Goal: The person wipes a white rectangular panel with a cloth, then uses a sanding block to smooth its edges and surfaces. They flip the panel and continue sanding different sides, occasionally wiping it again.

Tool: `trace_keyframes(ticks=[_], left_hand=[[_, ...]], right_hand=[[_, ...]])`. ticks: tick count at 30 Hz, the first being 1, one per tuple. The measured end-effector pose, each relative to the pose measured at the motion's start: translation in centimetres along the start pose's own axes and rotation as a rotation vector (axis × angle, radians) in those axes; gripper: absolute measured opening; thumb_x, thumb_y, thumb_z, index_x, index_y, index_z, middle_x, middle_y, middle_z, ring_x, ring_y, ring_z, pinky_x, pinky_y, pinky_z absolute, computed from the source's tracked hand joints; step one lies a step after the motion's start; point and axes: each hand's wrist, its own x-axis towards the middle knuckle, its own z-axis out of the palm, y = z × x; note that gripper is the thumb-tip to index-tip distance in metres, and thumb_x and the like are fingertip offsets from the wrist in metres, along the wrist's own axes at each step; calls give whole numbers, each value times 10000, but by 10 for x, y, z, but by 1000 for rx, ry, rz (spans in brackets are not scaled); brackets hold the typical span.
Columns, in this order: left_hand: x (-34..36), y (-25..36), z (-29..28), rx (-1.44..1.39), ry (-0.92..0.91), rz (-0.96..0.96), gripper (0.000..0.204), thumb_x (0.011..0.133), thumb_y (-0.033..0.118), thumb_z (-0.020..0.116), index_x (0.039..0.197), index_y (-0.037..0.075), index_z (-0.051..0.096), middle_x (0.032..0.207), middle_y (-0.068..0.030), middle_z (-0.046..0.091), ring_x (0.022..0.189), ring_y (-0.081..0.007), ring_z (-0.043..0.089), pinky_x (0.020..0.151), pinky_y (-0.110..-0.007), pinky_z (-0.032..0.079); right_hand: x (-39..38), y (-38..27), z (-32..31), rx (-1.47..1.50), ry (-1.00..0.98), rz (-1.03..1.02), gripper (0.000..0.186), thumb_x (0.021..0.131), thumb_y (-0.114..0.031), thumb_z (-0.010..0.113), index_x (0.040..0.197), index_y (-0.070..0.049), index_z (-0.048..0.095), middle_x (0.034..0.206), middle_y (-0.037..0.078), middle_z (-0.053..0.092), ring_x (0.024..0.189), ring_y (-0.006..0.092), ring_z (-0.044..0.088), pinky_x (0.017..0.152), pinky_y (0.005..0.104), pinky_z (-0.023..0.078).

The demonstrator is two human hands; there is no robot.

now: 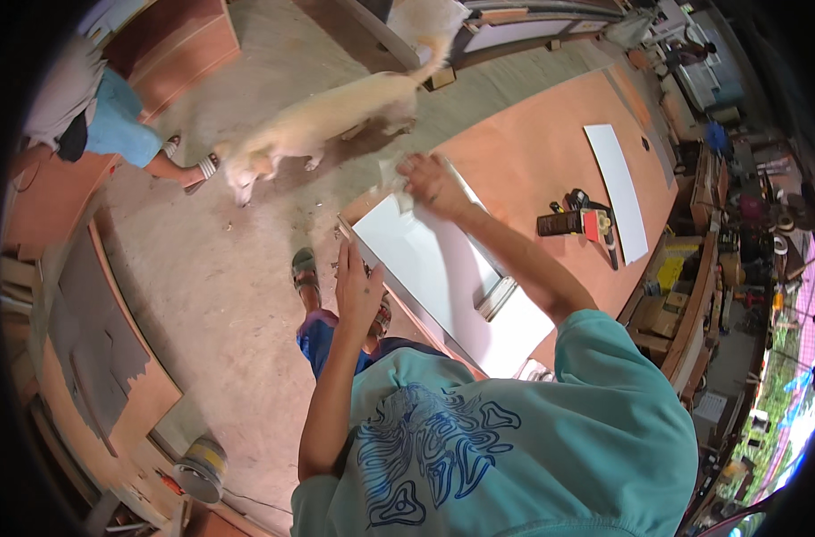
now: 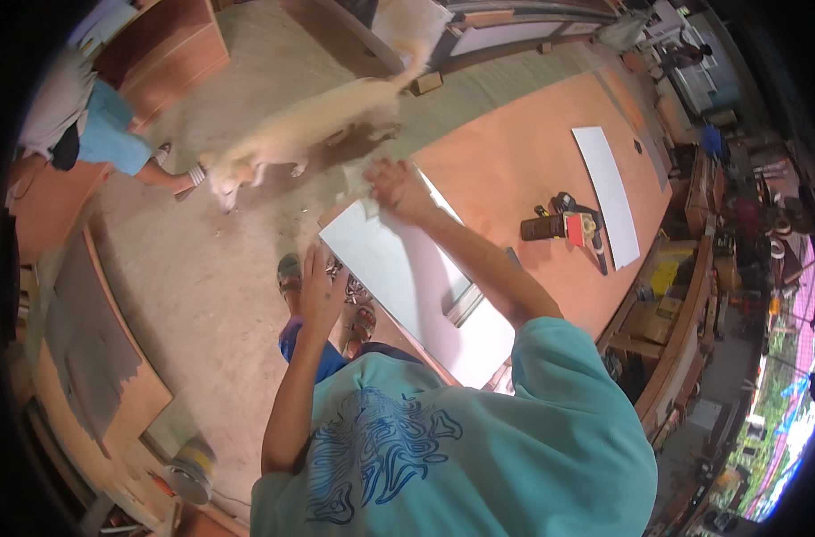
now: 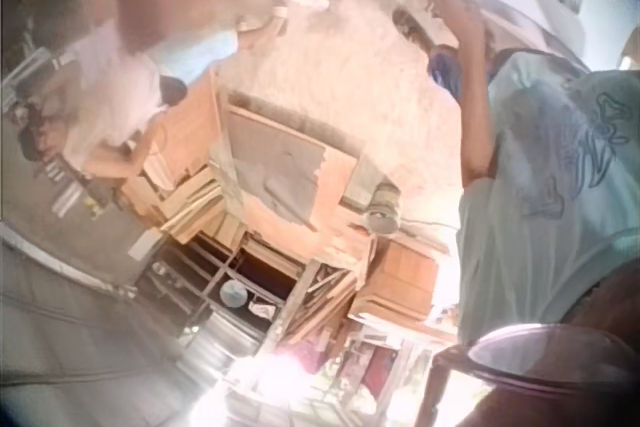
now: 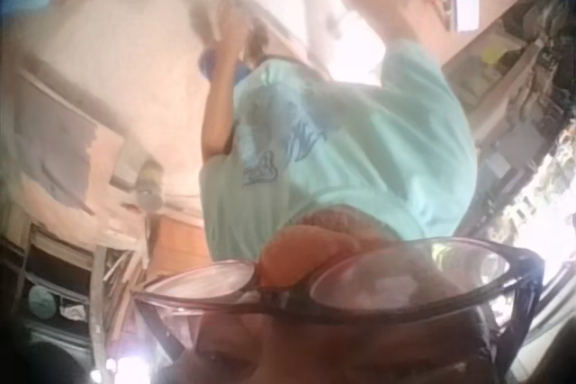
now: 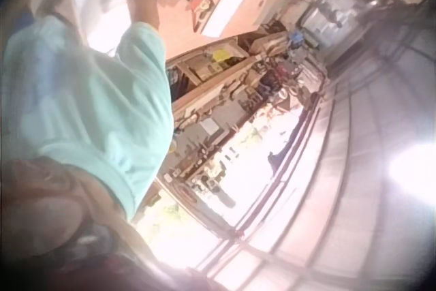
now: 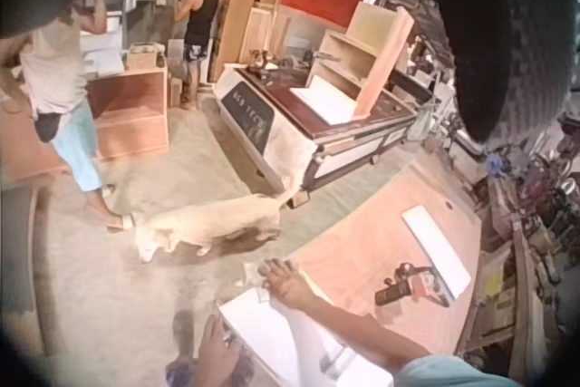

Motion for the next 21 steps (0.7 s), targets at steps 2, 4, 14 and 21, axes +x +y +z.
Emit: trace_keyframes(ticks=[2, 4, 14, 21], left_hand=[[36, 6, 12, 52, 67, -8, 659, 879, 206, 672, 1413, -50, 383, 1356, -270, 512, 1265, -429, 466, 1022, -452, 417], [68, 11, 15, -56, -88, -106, 615, 855, 214, 710, 1345, -59, 458, 1321, -276, 537, 1234, -425, 494, 1014, -447, 421], [70, -44, 10, -387, -316, -235, 501, 809, 248, 783, 1153, -68, 600, 1211, -238, 614, 1077, -328, 619, 883, -365, 489], [95, -42, -18, -721, -708, -466, 672, 848, 360, 727, 1281, -106, 509, 1316, -280, 526, 1163, -420, 543, 1056, -430, 403]], right_hand=[[9, 24, -15, 64, -3, 122, 334, 933, -193, 567, 1240, -64, 593, 1314, 192, 564, 1245, 376, 504, 1019, 457, 408], [-5, 69, -13, 255, 6, 298, 278, 949, -187, 547, 1176, -51, 632, 1212, 183, 627, 1128, 380, 581, 961, 405, 471], [45, 51, -77, 455, -74, 146, 252, 839, -121, 621, 1075, -69, 693, 1042, 90, 689, 1029, 295, 626, 946, 438, 462], [70, -69, -22, 273, -700, 133, 133, 760, -280, 653, 859, -227, 724, 914, -10, 692, 992, 212, 641, 888, 432, 474]])
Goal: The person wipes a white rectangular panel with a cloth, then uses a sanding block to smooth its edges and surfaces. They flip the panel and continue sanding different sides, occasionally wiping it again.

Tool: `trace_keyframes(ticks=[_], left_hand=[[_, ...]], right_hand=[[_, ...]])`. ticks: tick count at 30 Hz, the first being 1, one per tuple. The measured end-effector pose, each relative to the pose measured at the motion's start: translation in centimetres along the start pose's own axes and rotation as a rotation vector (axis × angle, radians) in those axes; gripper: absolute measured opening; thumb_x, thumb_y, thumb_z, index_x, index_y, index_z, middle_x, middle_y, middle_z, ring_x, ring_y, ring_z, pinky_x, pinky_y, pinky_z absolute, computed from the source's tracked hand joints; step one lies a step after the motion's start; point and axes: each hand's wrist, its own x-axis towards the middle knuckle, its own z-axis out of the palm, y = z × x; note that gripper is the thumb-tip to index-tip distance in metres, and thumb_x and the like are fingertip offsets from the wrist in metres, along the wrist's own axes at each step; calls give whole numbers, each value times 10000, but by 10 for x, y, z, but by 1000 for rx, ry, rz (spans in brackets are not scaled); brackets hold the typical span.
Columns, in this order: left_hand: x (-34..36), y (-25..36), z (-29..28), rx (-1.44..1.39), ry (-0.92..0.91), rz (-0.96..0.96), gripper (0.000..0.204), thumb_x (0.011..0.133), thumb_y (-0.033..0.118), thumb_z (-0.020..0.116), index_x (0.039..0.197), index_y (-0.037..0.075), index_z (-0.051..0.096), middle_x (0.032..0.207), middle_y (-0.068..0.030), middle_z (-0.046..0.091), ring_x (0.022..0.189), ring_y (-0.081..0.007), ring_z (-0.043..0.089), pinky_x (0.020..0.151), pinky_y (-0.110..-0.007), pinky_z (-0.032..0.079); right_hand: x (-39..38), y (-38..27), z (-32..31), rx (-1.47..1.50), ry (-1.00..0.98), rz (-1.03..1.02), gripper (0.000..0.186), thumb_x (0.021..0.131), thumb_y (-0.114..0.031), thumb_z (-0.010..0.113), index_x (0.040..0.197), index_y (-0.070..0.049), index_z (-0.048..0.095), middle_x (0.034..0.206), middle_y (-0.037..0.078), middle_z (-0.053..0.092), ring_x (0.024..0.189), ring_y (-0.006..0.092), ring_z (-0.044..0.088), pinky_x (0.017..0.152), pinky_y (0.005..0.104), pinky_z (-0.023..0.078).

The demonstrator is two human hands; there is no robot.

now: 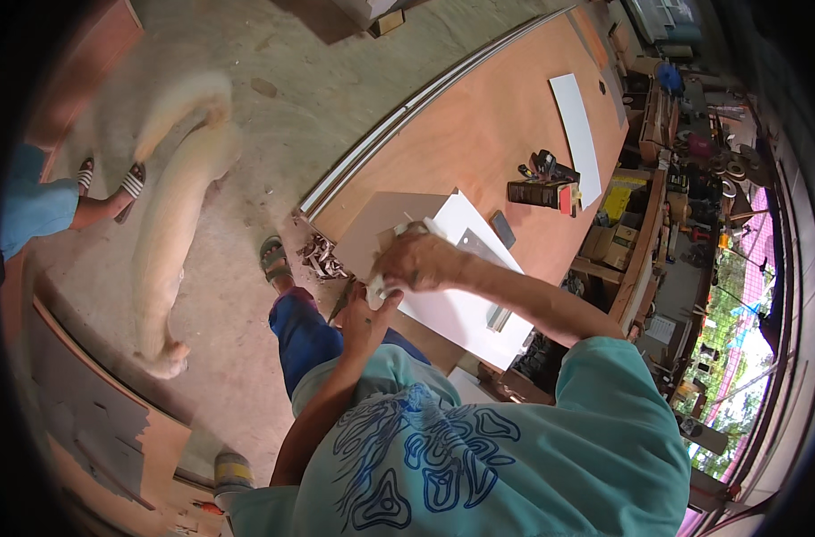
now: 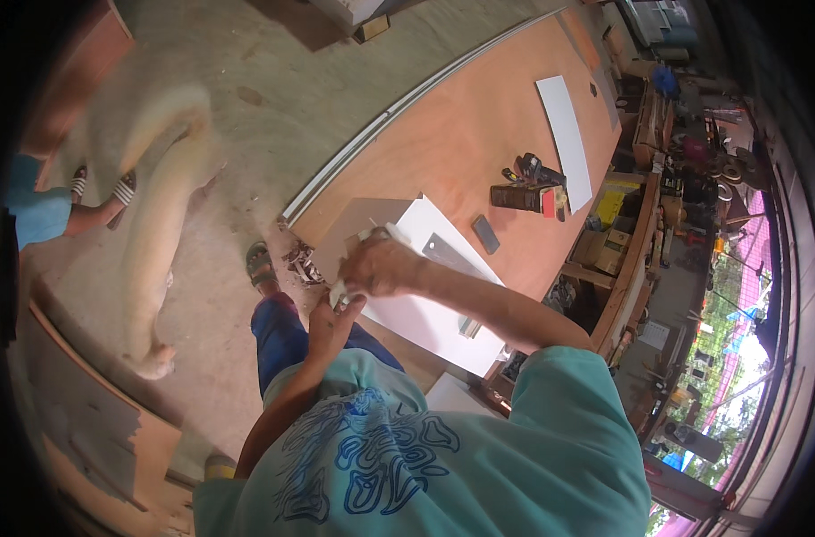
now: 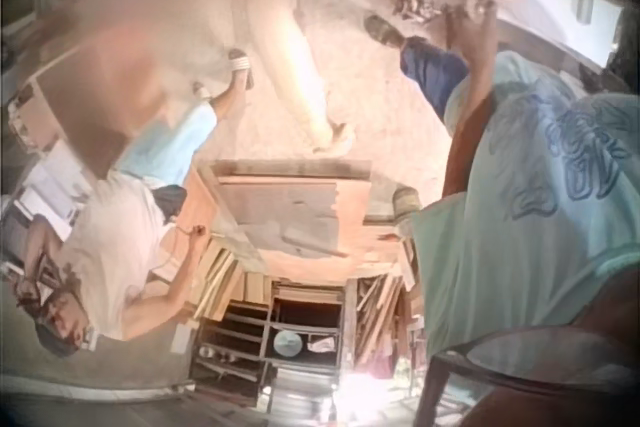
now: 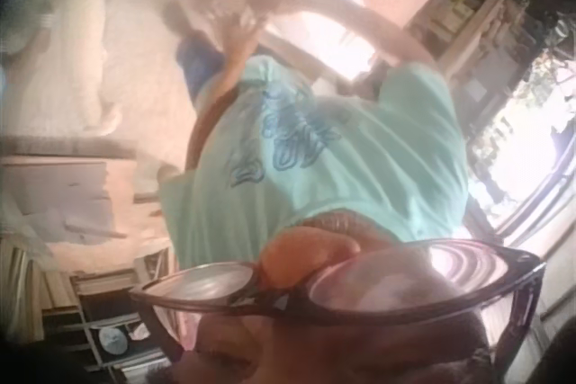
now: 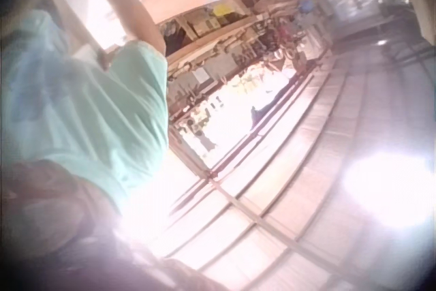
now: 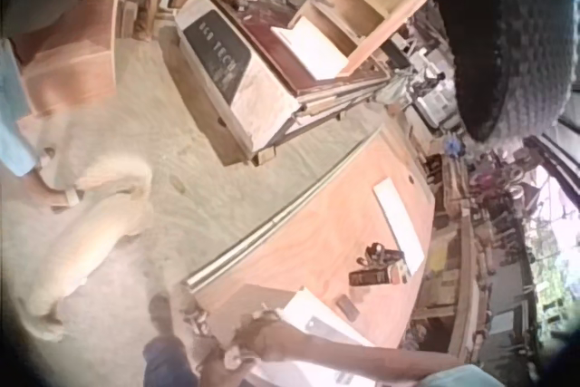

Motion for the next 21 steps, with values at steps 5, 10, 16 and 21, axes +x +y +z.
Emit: trace_keyframes(ticks=[5, 10, 16, 21], left_hand=[[3, -7, -5, 282, 3, -57, 840, 872, 491, 661, 1349, -158, 422, 1423, -345, 417, 1362, -435, 383, 1160, -461, 264], [10, -9, -10, 341, -12, 131, 732, 846, 428, 698, 1299, -111, 499, 1322, -316, 522, 1269, -437, 468, 1098, -464, 330], [12, 5, -17, 322, -41, 106, 646, 815, 386, 731, 1240, -73, 569, 1231, -288, 589, 1185, -424, 537, 1026, -437, 406], [10, 8, -15, 283, 37, -3, 771, 764, 481, 748, 1255, -74, 536, 1253, -277, 580, 1222, -467, 492, 1062, -470, 377]], right_hand=[[-5, 78, -39, -107, -137, 338, 129, 759, -245, 650, 854, -220, 734, 936, -7, 708, 979, 194, 653, 881, 415, 474], [8, 23, 0, -23, -112, 120, 105, 747, -210, 612, 788, -175, 703, 877, 49, 682, 859, 270, 637, 815, 457, 476], [28, 37, -8, 134, -382, 342, 224, 840, -345, 580, 913, -200, 734, 985, 66, 704, 995, 244, 643, 854, 451, 491], [54, 77, -2, -208, -714, 553, 355, 876, -408, 558, 1181, -277, 684, 1162, 8, 678, 1095, 216, 624, 858, 432, 501]])
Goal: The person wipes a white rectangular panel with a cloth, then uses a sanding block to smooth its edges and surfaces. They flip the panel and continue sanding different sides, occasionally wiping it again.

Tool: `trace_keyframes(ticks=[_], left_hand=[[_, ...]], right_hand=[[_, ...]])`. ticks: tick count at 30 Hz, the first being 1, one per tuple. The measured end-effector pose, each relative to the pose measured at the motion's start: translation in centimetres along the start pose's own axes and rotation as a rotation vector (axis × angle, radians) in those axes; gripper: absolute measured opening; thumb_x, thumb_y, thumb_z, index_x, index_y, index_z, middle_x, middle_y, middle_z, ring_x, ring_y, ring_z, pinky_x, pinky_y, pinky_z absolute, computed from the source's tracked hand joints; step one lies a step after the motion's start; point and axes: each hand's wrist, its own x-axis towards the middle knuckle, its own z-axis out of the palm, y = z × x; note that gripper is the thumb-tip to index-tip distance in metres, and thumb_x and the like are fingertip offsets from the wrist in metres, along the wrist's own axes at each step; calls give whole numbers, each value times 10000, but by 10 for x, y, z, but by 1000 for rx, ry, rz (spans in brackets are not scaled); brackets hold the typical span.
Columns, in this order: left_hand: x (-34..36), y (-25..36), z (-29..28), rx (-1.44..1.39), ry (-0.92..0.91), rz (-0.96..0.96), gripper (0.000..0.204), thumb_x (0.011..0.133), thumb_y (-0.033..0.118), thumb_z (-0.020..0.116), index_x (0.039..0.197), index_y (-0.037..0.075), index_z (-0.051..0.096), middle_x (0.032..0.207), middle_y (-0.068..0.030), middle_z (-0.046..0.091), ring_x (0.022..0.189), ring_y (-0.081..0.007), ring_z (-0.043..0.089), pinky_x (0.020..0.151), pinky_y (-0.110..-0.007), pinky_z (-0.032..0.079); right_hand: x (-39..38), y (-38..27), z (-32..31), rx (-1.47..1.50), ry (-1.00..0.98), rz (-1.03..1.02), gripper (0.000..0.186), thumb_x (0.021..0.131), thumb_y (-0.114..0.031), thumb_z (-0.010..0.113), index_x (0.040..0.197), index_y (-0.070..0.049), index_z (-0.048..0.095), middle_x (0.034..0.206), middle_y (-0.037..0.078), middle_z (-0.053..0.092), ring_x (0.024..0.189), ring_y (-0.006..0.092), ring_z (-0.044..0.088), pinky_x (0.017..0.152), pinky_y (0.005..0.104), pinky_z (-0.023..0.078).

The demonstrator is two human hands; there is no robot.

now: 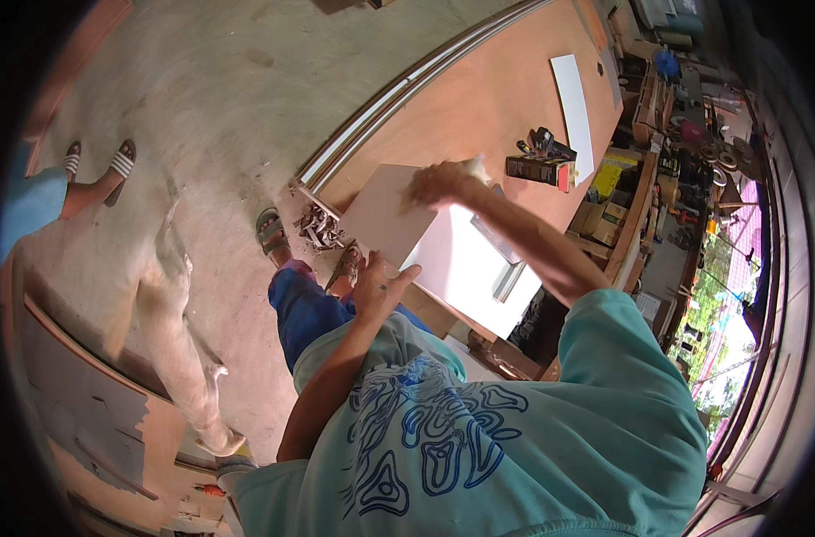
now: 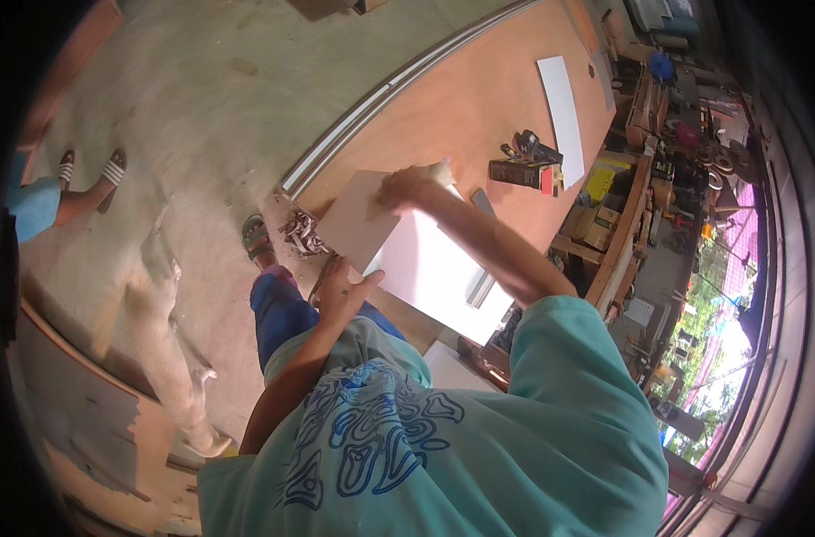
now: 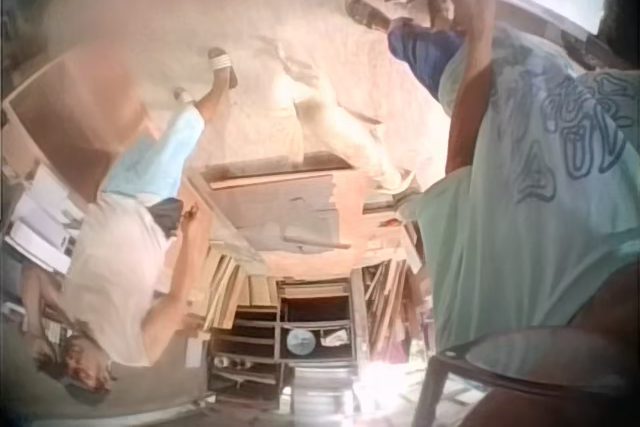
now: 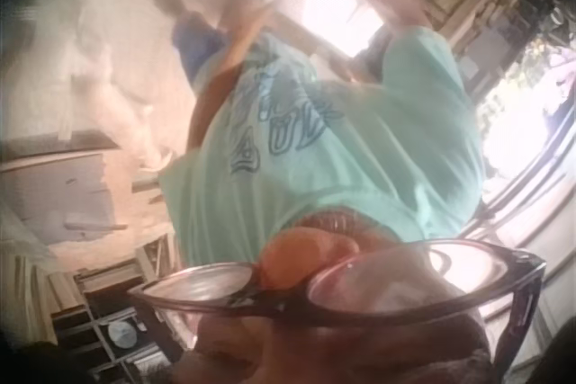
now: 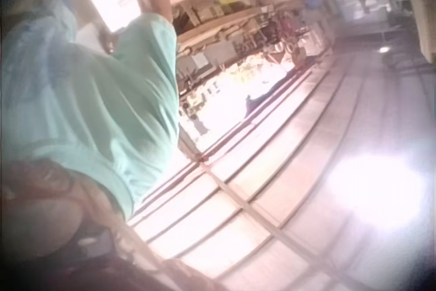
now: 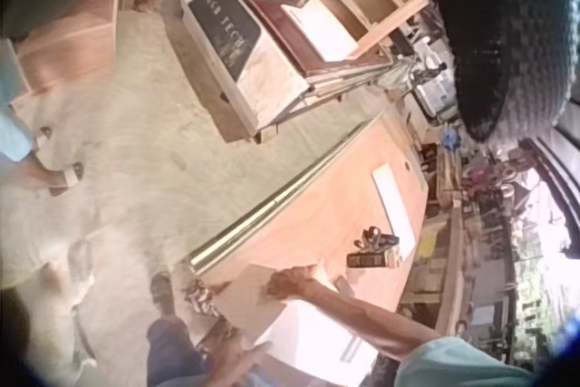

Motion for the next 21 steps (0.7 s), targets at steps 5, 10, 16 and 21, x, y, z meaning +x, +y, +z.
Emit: trace_keyframes(ticks=[5, 10, 16, 21], left_hand=[[1, -40, 21, 84, 33, 2, 951, 701, 495, 791, 1335, -118, 434, 1373, -339, 445, 1313, -489, 392, 1115, -487, 329], [1, -29, 19, -6, 11, -62, 1095, 693, 502, 804, 1446, -101, 286, 1496, -364, 275, 1395, -512, 260, 1164, -507, 246], [7, -9, 3, -57, -42, -56, 1039, 710, 501, 798, 1428, -81, 323, 1484, -331, 320, 1388, -530, 250, 1171, -503, 222], [10, -3, -9, -109, -88, -3, 1033, 682, 498, 818, 1396, -93, 362, 1447, -314, 379, 1353, -535, 304, 1153, -516, 254]], right_hand=[[-47, -123, 38, 17, 220, -178, 239, 813, -328, 638, 925, -139, 731, 986, 36, 709, 996, 291, 664, 874, 463, 501], [-58, 10, 39, -32, 436, -256, 357, 923, -416, 494, 1139, -202, 680, 1071, 56, 703, 1157, 256, 596, 1045, 422, 416], [-72, -13, 23, 99, 447, -295, 187, 846, -314, 612, 987, -260, 723, 1199, -54, 651, 1288, 202, 473, 1124, 550, 245], [-70, 34, 22, -75, 636, -63, 220, 909, -391, 565, 1013, -270, 717, 1220, -102, 649, 1360, 243, 405, 1146, 618, 143]])
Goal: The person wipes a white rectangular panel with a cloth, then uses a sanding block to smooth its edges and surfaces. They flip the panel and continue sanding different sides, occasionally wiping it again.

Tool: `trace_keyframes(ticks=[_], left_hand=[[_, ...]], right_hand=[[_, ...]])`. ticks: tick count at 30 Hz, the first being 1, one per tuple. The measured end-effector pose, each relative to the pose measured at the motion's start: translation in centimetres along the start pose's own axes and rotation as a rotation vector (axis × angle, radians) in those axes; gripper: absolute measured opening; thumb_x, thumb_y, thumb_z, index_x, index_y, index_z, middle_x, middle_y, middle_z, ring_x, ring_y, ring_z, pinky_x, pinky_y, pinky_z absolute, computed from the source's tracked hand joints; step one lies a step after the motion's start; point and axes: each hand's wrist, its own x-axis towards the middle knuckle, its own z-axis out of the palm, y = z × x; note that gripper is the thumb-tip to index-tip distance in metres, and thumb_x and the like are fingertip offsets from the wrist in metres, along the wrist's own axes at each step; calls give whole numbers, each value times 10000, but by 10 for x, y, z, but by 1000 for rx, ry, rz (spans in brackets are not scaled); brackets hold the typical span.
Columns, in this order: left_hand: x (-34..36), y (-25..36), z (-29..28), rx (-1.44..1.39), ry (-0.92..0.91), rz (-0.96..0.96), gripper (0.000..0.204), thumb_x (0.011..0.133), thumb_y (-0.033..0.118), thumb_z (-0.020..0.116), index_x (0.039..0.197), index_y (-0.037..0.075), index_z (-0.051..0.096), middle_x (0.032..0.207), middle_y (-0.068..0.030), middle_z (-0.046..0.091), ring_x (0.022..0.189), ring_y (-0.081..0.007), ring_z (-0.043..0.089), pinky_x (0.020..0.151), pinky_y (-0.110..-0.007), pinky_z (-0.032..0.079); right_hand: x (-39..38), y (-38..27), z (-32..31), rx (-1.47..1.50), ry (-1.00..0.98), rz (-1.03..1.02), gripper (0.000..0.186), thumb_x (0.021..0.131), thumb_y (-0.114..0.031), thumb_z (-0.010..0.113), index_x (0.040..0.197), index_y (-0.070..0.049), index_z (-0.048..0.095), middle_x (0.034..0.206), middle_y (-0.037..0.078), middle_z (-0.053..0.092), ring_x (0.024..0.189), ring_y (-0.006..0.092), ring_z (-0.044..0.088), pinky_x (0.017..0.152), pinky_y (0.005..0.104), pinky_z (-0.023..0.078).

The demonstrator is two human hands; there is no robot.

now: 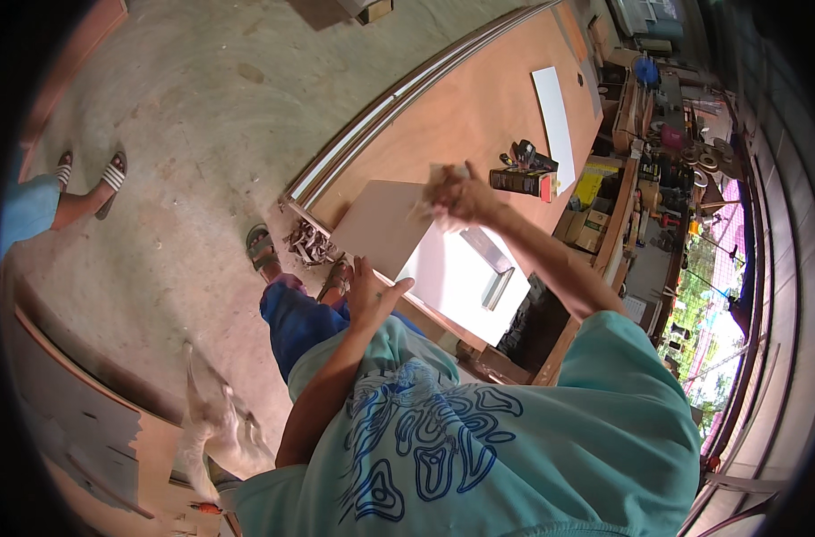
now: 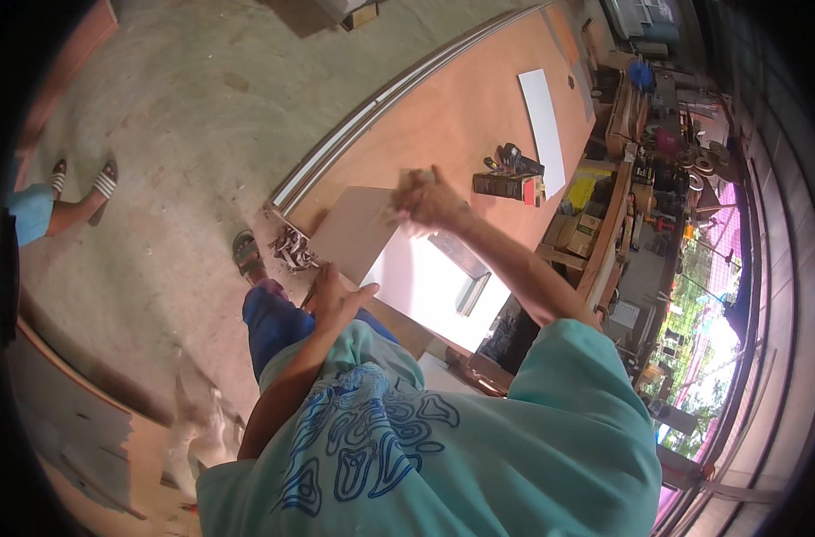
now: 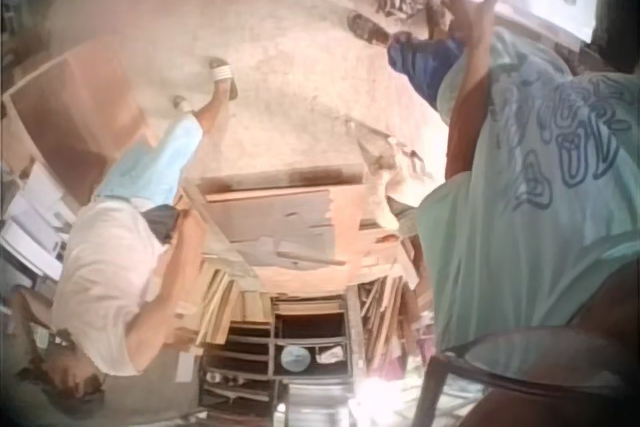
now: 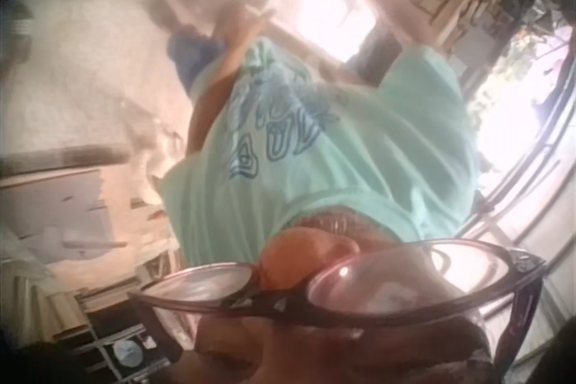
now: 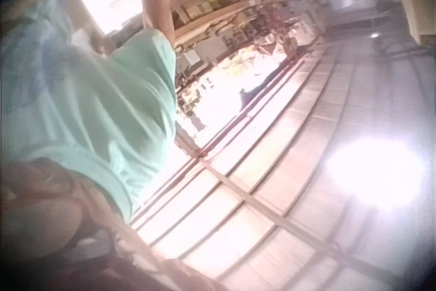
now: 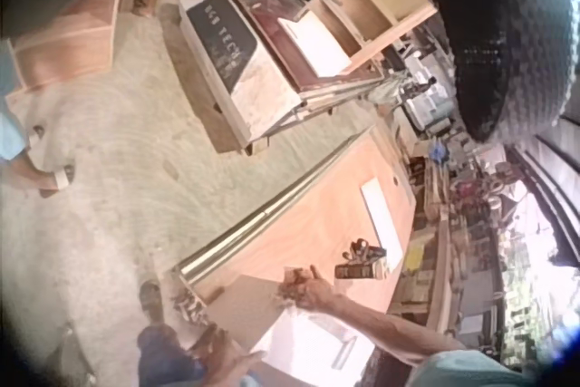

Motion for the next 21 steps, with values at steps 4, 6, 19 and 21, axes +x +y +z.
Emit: trace_keyframes(ticks=[4, 6, 19, 21], left_hand=[[-1, 0, 2, 182, -16, -104, 1097, 667, 493, 831, 1418, -122, 320, 1472, -351, 330, 1388, -531, 265, 1149, -525, 266], [4, -4, 5, 183, -32, -106, 1135, 651, 497, 842, 1423, -136, 302, 1481, -363, 306, 1403, -522, 245, 1148, -529, 271], [3, -4, 1, 216, -38, -53, 1074, 662, 516, 826, 1427, -66, 348, 1460, -335, 361, 1388, -517, 268, 1149, -545, 246], [6, -4, 2, 252, -56, -55, 1079, 667, 517, 822, 1421, -89, 345, 1459, -325, 370, 1391, -494, 281, 1146, -541, 255]], right_hand=[[15, -15, -25, -70, -342, -19, 222, 903, -394, 559, 1032, -295, 711, 1148, -78, 686, 1304, 243, 458, 1039, 569, 318], [1, -45, 29, 360, -137, -172, 189, 869, -353, 605, 1010, -284, 711, 1162, -43, 672, 1183, 223, 548, 1051, 516, 333], [-12, -44, 17, 534, 244, -258, 201, 825, -148, 610, 1002, -134, 703, 1090, 53, 685, 1069, 281, 607, 977, 459, 418], [-16, -97, 35, 776, 119, -443, 208, 801, -136, 625, 995, -123, 699, 1062, 70, 686, 1076, 291, 599, 1033, 448, 400]])
